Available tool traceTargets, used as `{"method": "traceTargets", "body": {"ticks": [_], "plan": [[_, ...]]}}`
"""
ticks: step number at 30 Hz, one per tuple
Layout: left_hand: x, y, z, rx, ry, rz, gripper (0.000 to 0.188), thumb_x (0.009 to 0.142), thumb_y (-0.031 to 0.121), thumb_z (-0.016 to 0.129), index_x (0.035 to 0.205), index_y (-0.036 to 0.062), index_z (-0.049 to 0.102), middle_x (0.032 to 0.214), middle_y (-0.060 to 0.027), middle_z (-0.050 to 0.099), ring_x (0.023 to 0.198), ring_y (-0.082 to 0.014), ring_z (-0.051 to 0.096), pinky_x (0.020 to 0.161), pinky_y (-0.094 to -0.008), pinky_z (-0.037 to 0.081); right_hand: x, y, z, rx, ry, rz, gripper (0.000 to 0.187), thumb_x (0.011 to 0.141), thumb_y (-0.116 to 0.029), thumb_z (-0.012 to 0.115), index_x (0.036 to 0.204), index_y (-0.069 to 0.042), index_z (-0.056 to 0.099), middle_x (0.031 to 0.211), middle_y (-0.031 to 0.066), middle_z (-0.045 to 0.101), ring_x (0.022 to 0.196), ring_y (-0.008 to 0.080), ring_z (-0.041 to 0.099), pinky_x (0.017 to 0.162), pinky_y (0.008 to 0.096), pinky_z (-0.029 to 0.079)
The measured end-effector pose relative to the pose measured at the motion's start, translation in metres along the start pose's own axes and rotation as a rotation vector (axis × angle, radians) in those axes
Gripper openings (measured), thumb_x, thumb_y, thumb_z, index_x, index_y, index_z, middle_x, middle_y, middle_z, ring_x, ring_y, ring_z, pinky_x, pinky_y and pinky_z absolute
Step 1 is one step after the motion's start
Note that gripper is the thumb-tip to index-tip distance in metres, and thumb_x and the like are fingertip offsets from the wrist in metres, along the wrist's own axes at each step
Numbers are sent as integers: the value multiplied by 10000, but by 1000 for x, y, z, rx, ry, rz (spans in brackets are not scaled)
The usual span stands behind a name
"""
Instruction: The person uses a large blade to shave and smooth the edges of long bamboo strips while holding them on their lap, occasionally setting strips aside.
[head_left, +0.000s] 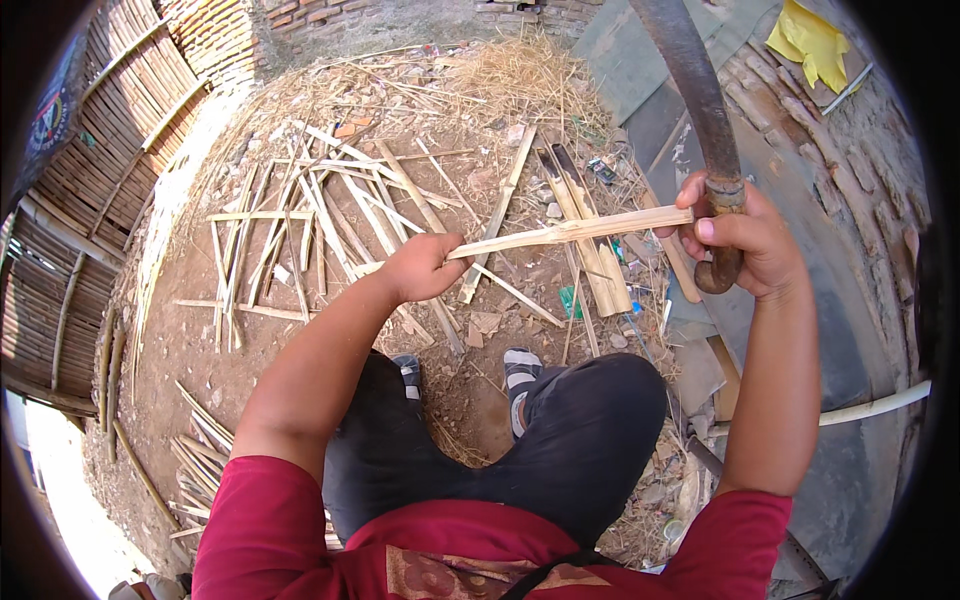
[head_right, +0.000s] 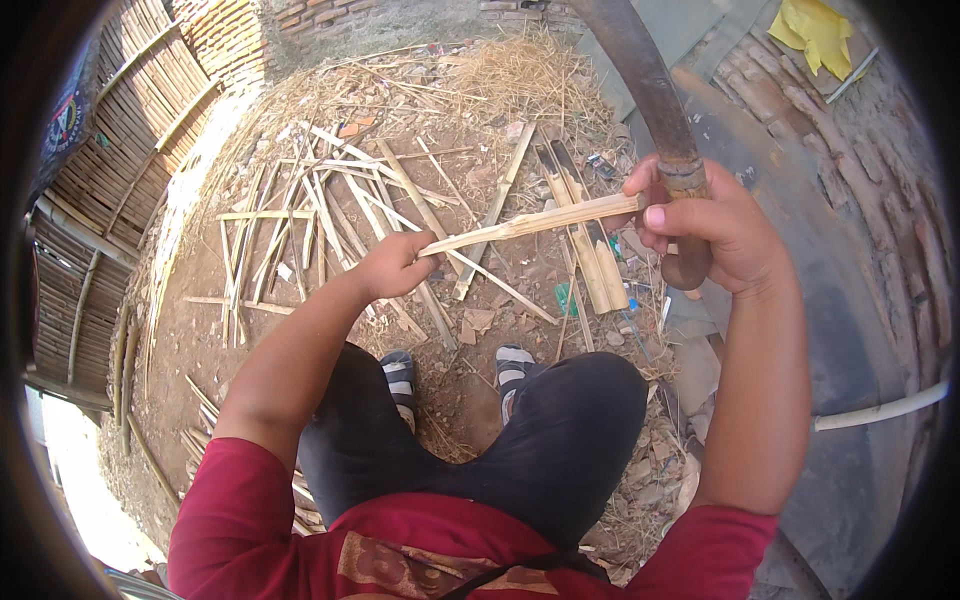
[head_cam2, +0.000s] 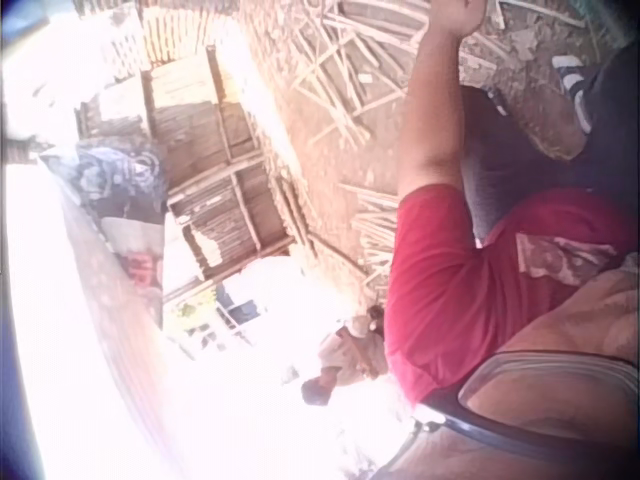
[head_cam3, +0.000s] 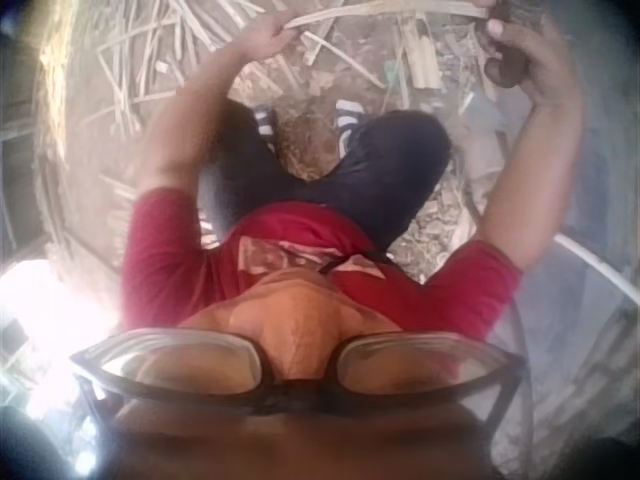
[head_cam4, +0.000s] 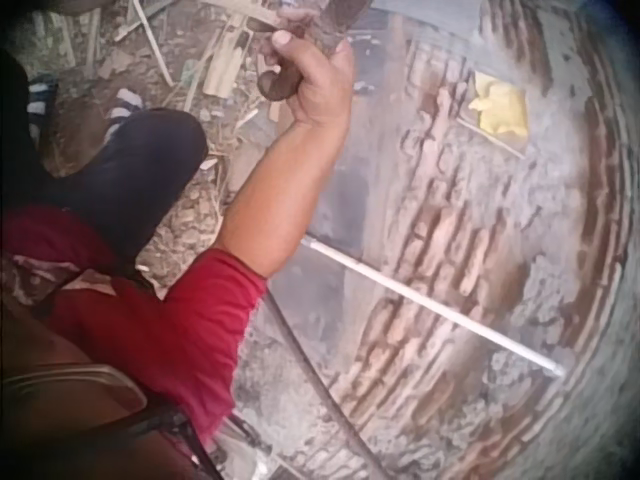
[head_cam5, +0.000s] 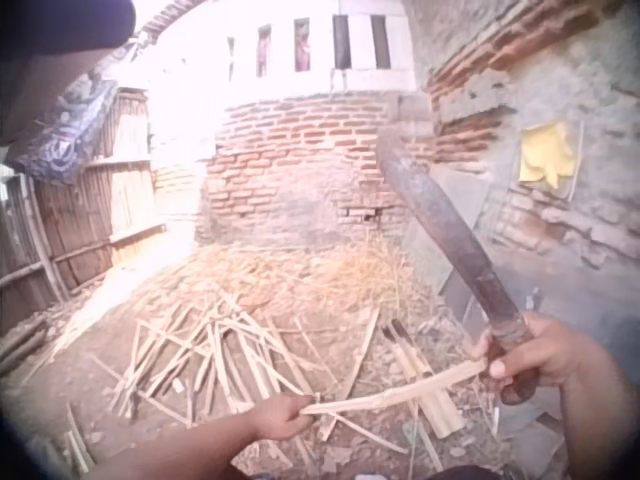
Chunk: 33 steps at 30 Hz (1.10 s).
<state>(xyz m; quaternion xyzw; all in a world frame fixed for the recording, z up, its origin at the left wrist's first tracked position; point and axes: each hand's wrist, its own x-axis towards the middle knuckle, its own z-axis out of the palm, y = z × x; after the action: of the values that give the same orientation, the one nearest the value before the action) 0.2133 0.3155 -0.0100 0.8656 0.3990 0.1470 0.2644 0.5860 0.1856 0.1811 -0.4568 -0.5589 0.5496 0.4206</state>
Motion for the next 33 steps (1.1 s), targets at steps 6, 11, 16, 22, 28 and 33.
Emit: {"method": "traceTargets", "body": {"ticks": [6,11,16,22,28,33], "plan": [[-37,31,-80,127,140,87,339,918,367,666,872,35,613,687,-195,633,677,-430,639,630,-489,489,-16,28,-33,200,15,-115,299,825,-78,698,1117,-49,642,1007,189,713,729,146,617,669,280,508],[-87,52,-106,262,208,49,329,968,338,578,884,21,601,667,-197,589,661,-431,607,606,-496,447,-16,29,-12,68,324,-155,257,884,-115,711,1122,-55,639,953,112,690,692,106,602,604,251,478],[-140,83,-98,355,402,-163,350,1009,352,543,956,11,607,760,-235,625,754,-462,627,662,-540,459,-20,43,16,-205,573,-219,227,914,-210,765,1044,-65,648,756,-18,605,635,60,563,569,243,452],[-197,97,-69,330,477,-384,392,1024,391,570,1048,1,603,779,-246,639,726,-473,628,650,-540,470,21,83,77,-259,234,-222,231,904,-209,794,1026,-77,649,851,-1,664,627,48,551,547,236,442],[-231,110,-32,261,507,-466,381,1020,373,593,1074,-4,599,781,-238,643,728,-468,637,640,-529,484,61,82,160,393,170,-157,297,909,-202,787,1066,-31,602,1140,105,691,609,62,551,553,247,471],[-243,107,-4,280,445,-483,420,976,401,664,1091,4,593,794,-195,644,743,-427,646,645,-501,497,76,107,193,543,206,-200,236,899,-144,780,950,-85,557,766,-6,563,564,79,547,530,262,467]]}}
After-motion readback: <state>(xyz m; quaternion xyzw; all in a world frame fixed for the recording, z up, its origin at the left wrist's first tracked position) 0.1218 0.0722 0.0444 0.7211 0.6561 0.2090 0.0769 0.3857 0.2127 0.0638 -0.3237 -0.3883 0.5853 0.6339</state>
